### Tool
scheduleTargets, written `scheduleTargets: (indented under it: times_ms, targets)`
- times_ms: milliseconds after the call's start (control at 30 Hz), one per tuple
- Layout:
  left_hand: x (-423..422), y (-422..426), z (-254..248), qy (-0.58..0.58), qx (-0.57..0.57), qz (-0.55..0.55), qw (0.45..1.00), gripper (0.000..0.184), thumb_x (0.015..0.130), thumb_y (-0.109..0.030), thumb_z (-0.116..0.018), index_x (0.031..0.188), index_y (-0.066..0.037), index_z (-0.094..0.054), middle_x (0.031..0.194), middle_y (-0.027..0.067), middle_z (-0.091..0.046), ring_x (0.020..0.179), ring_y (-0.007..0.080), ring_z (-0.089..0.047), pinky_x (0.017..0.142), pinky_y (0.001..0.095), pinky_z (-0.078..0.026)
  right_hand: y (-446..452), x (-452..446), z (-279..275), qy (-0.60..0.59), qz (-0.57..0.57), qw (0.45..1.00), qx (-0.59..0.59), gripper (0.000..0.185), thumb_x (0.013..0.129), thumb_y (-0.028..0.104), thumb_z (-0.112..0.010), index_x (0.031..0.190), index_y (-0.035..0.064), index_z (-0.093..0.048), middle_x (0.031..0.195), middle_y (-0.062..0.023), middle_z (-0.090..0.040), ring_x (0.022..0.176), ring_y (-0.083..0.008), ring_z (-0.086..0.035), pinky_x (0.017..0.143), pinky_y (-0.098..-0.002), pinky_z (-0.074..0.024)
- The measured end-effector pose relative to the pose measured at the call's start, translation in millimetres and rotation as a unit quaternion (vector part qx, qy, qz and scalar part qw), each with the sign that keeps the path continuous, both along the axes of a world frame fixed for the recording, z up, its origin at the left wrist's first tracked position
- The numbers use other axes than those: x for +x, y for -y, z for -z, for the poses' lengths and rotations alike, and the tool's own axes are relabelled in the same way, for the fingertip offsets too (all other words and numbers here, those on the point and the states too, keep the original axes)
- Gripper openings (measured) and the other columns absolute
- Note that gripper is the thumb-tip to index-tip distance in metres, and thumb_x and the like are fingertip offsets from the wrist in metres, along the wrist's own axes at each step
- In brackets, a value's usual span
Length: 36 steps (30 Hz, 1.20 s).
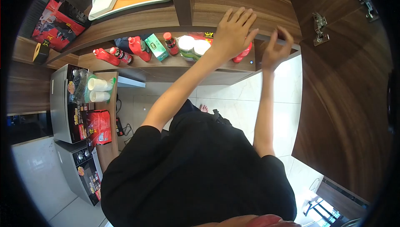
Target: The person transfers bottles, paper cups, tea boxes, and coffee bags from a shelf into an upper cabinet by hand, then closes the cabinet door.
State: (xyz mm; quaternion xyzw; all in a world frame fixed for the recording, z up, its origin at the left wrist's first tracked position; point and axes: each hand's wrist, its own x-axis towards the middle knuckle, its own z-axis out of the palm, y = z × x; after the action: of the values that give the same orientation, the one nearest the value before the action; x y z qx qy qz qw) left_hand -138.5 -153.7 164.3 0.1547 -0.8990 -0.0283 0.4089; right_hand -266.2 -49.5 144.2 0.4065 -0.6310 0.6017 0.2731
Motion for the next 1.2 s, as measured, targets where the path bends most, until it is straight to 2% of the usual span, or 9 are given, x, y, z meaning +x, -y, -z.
scheduleTargets:
  times_ms: [33, 100, 200, 333, 433, 567, 633, 1033, 1200]
  targets:
    - [4.4, -3.8, 1.3, -0.014, 0.004, -0.003, 1.000, 0.047, 0.099, -0.034, -0.058, 0.138, -0.008, -0.059, 0.142, 0.0095, -0.059, 0.134, 0.0286, -0.051, 0.117, 0.0461, -0.031, -4.8, 7.4, 29.2, -0.022, 0.015, 0.997, -0.079, 0.030, 0.092, 0.004, -0.067, 0.120, 0.0004, -0.057, 0.117, -0.0141, -0.061, 0.110, -0.0252, -0.058, 0.096, -0.0368, -0.0443]
    - [8.0, -7.5, 10.6, -0.035, -0.005, -0.020, 0.999, 0.048, 0.095, -0.034, -0.062, 0.136, -0.010, -0.061, 0.141, 0.0066, -0.060, 0.133, 0.0261, -0.052, 0.115, 0.0446, -0.032, -22.8, 10.7, 97.6, -0.003, 0.073, 0.997, -0.036, 0.043, 0.091, 0.001, -0.066, 0.129, -0.0015, -0.047, 0.128, -0.0179, -0.050, 0.123, -0.0299, -0.047, 0.104, -0.0417, -0.0384]
    - [10.5, -11.3, 35.2, -0.043, -0.050, -0.053, 0.996, 0.047, 0.091, -0.031, -0.066, 0.134, -0.014, -0.063, 0.141, 0.0015, -0.060, 0.132, 0.0220, -0.051, 0.113, 0.0422, -0.031, -16.5, 18.6, 140.4, 0.180, 0.051, 0.979, 0.076, 0.058, 0.086, 0.007, -0.076, 0.134, -0.0016, -0.043, 0.131, -0.0197, -0.047, 0.127, -0.0318, -0.044, 0.107, -0.0442, -0.0365]
    - [1.7, 4.5, 58.8, -0.057, -0.163, -0.099, 0.980, 0.045, 0.087, -0.026, -0.066, 0.132, -0.019, -0.065, 0.141, -0.0037, -0.059, 0.133, 0.0175, -0.048, 0.112, 0.0397, -0.030, 12.0, -15.6, 209.7, 0.221, 0.007, 0.960, 0.172, 0.088, 0.075, 0.019, -0.088, 0.141, -0.0044, -0.035, 0.136, -0.0242, -0.044, 0.132, -0.0379, -0.043, 0.113, -0.0455, -0.0339]
    - [-13.3, 9.7, 72.0, -0.120, -0.193, -0.124, 0.966, 0.046, 0.087, -0.024, -0.064, 0.133, -0.021, -0.064, 0.140, -0.0047, -0.060, 0.132, 0.0167, -0.049, 0.110, 0.0390, -0.031, 34.8, -31.6, 227.2, 0.274, 0.007, 0.933, 0.231, 0.089, 0.074, 0.021, -0.088, 0.140, -0.0061, -0.035, 0.142, -0.0278, -0.039, 0.136, -0.0415, -0.040, 0.114, -0.0456, -0.0339]
    - [-17.2, 11.2, 74.7, -0.128, -0.231, -0.156, 0.952, 0.041, 0.091, -0.030, -0.062, 0.131, -0.023, -0.065, 0.137, -0.0063, -0.061, 0.130, 0.0153, -0.051, 0.107, 0.0386, -0.032, 50.7, -34.4, 223.1, 0.397, -0.028, 0.882, 0.251, 0.078, 0.081, 0.033, -0.083, 0.137, -0.0018, -0.040, 0.116, -0.0284, -0.065, 0.111, -0.0436, -0.063, 0.097, -0.0473, -0.0479]
    - [-18.9, 13.6, 77.2, -0.133, -0.243, -0.165, 0.947, 0.037, 0.094, -0.031, -0.059, 0.130, -0.024, -0.065, 0.136, -0.0076, -0.062, 0.128, 0.0138, -0.051, 0.107, 0.0373, -0.032, 51.7, -23.4, 224.3, 0.336, -0.014, 0.920, 0.201, 0.070, 0.084, 0.034, -0.081, 0.133, 0.0020, -0.043, 0.103, -0.0261, -0.070, 0.099, -0.0431, -0.068, 0.089, -0.0491, -0.0507]
    - [-13.0, 10.7, 73.8, -0.105, -0.222, -0.149, 0.958, 0.046, 0.090, -0.029, -0.063, 0.136, -0.023, -0.061, 0.143, -0.0058, -0.056, 0.133, 0.0155, -0.047, 0.113, 0.0387, -0.028, -14.3, 21.3, 229.7, 0.290, 0.026, 0.923, 0.253, 0.076, 0.073, 0.036, -0.090, 0.131, 0.0097, -0.049, 0.106, -0.0240, -0.071, 0.098, -0.0458, -0.068, 0.085, -0.0497, -0.0532]
    - [1.0, 1.0, 62.0, -0.055, -0.121, -0.081, 0.988, 0.059, 0.086, -0.022, -0.066, 0.143, -0.019, -0.054, 0.147, -0.0021, -0.053, 0.136, 0.0184, -0.045, 0.115, 0.0392, -0.028, -83.3, 61.7, 218.0, 0.322, -0.002, 0.916, 0.238, 0.071, 0.067, 0.032, -0.094, 0.121, 0.0039, -0.058, 0.101, -0.0199, -0.073, 0.093, -0.0332, -0.072, 0.085, -0.0419, -0.0548]
